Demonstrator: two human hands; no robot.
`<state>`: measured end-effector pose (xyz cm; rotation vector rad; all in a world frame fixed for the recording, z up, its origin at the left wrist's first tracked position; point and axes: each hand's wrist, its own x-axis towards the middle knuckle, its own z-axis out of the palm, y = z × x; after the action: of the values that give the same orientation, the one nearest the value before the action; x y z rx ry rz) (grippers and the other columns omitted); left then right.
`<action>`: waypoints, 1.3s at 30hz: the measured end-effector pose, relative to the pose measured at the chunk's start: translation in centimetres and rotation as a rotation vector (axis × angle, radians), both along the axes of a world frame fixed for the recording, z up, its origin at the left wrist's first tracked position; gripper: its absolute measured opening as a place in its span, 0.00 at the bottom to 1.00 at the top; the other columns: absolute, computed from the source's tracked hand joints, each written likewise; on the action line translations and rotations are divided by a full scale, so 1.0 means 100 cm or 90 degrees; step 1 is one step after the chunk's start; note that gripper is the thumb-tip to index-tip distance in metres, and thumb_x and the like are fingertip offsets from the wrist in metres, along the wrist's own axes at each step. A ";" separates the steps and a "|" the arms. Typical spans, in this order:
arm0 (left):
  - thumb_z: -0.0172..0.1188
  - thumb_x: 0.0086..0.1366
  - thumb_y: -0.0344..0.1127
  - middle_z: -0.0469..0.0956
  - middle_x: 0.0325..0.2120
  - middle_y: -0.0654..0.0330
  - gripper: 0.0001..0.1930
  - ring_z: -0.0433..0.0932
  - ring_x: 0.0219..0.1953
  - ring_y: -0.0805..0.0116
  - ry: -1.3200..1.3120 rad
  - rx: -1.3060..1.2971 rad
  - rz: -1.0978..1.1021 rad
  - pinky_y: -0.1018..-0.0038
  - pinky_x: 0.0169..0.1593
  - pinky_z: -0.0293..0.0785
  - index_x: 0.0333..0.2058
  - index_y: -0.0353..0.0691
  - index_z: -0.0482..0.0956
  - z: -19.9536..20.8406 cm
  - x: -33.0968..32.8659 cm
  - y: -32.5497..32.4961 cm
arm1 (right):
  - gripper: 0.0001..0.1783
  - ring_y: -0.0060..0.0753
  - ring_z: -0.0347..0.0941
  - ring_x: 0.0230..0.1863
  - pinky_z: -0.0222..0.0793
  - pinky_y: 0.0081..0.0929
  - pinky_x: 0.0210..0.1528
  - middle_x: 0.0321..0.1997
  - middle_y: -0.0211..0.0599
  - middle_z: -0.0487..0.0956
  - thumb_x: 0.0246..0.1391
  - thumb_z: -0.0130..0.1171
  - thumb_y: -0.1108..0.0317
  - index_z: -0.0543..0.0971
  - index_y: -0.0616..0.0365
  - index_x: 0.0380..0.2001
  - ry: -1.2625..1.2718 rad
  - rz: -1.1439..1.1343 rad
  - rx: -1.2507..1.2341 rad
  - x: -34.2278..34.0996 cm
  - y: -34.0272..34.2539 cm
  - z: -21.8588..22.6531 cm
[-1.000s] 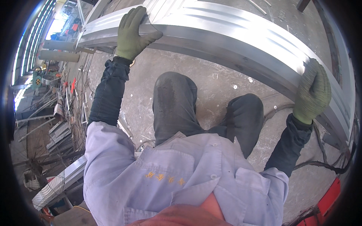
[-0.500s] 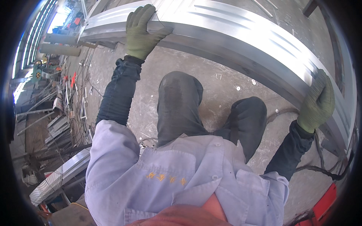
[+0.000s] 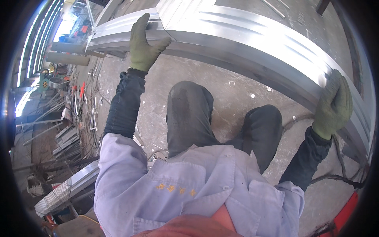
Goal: The person uses a tape measure to measure the lengths of several aluminum frame pieces laid out on the floor. They repeatedly extend and retract the tape measure across different sections of the frame, checking dimensions and alignment.
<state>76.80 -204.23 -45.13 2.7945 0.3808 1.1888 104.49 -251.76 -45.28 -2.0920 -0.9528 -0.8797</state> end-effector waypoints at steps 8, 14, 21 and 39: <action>0.66 0.69 0.64 0.77 0.60 0.43 0.39 0.71 0.66 0.35 -0.060 0.147 0.078 0.47 0.70 0.66 0.62 0.34 0.74 -0.022 -0.009 -0.015 | 0.11 0.42 0.87 0.42 0.81 0.34 0.47 0.40 0.44 0.89 0.71 0.59 0.72 0.87 0.67 0.45 -0.002 0.042 0.035 -0.014 0.014 0.012; 0.67 0.67 0.63 0.71 0.66 0.39 0.41 0.64 0.72 0.30 -0.056 0.060 0.104 0.42 0.74 0.60 0.64 0.33 0.73 -0.024 -0.001 -0.026 | 0.09 0.43 0.86 0.36 0.80 0.36 0.41 0.36 0.44 0.88 0.68 0.61 0.73 0.87 0.66 0.42 -0.074 0.028 0.039 -0.019 0.019 0.029; 0.67 0.69 0.62 0.69 0.68 0.39 0.42 0.61 0.73 0.30 -0.031 0.049 0.117 0.42 0.73 0.61 0.66 0.32 0.70 -0.021 -0.002 -0.031 | 0.10 0.50 0.86 0.44 0.80 0.44 0.49 0.40 0.47 0.88 0.66 0.64 0.69 0.87 0.64 0.44 -0.084 -0.018 0.021 -0.016 0.013 0.024; 0.68 0.69 0.56 0.69 0.68 0.39 0.39 0.60 0.74 0.30 -0.069 0.031 0.106 0.44 0.74 0.61 0.67 0.34 0.69 -0.027 0.004 -0.034 | 0.11 0.53 0.85 0.49 0.79 0.47 0.55 0.45 0.46 0.88 0.62 0.67 0.68 0.87 0.61 0.45 -0.103 -0.047 0.008 -0.016 0.009 0.022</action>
<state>77.22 -207.65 -47.88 2.7699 0.5937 1.3945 102.92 -250.87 -43.06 -2.0814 -0.9543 -1.1039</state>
